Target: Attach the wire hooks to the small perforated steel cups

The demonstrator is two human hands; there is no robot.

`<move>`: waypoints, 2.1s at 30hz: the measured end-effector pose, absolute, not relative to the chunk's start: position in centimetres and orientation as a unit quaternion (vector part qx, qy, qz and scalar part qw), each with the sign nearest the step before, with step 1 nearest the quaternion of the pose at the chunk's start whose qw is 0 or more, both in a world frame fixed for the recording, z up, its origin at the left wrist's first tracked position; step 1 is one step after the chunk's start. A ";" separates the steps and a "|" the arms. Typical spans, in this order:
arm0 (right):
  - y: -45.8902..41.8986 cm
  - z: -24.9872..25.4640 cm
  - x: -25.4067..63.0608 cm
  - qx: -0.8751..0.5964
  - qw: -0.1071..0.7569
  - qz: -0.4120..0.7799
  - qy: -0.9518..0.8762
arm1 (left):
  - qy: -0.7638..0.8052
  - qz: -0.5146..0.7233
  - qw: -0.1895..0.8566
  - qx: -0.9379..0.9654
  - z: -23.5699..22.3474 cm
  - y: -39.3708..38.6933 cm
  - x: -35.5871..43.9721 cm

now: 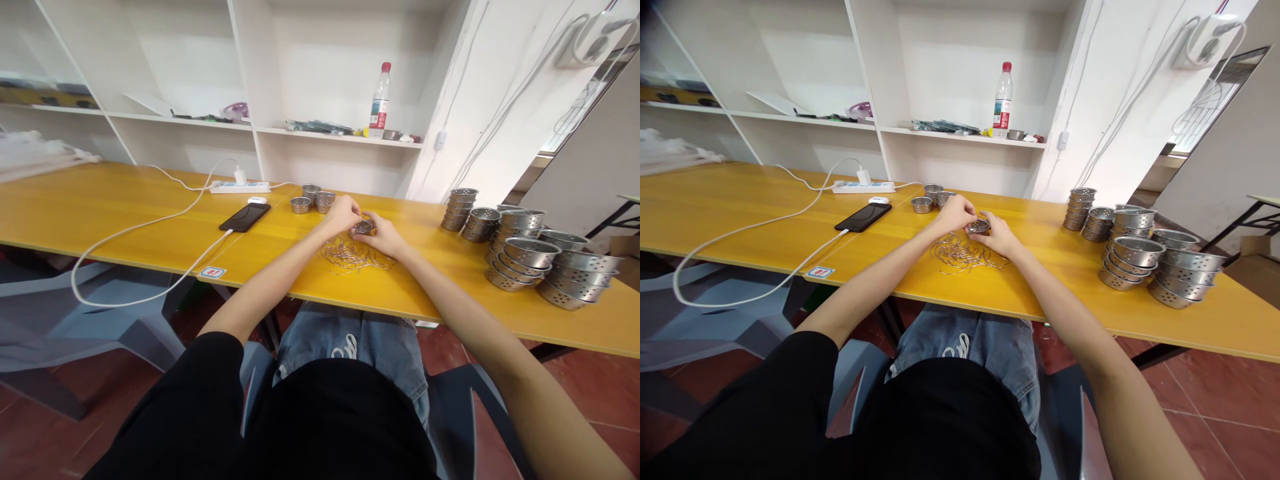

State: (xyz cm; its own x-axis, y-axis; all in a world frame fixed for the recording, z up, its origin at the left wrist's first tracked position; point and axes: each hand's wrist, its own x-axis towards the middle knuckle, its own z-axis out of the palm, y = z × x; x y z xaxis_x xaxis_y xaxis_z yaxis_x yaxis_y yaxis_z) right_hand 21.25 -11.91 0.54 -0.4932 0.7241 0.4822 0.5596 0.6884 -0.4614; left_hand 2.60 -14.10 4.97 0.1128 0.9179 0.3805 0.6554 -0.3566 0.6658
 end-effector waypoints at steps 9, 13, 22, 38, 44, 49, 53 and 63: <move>-12.3 0.7 21.3 -0.376 0.340 0.133 -0.852 | 0.537 0.379 0.161 0.736 5.1 -14.1 2.6; -12.5 0.8 21.3 -0.373 0.337 0.143 -0.852 | 0.540 0.377 0.167 0.734 5.3 -14.3 2.6; -12.7 0.9 21.6 -0.343 0.333 0.156 -0.865 | 0.514 0.398 0.259 0.715 5.0 -13.8 2.0; -12.7 0.8 21.4 -0.338 0.335 0.173 -0.862 | 0.480 0.379 0.483 0.626 6.0 -15.0 1.9; -12.5 0.6 21.0 -0.347 0.341 0.174 -0.856 | 0.481 0.350 0.478 0.646 5.6 -14.3 2.3; -12.7 0.8 21.0 -0.356 0.325 0.165 -0.861 | 0.495 0.337 0.418 0.683 5.4 -14.1 2.1; -13.0 1.1 21.3 -0.343 0.317 0.200 -0.861 | 0.497 0.334 0.424 0.679 5.4 -14.2 2.2; -12.8 1.4 21.2 -0.327 0.354 0.269 -0.834 | 0.469 0.362 0.479 0.648 4.6 -13.4 2.3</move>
State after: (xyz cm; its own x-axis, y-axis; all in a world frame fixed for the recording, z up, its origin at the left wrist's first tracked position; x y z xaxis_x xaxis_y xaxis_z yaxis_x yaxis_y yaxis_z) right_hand 21.21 -12.85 1.45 -0.5355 0.7361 0.4139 0.3557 0.6411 -0.6800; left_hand 2.35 -13.45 4.65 0.2984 0.9542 0.0194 0.2613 -0.1012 0.9599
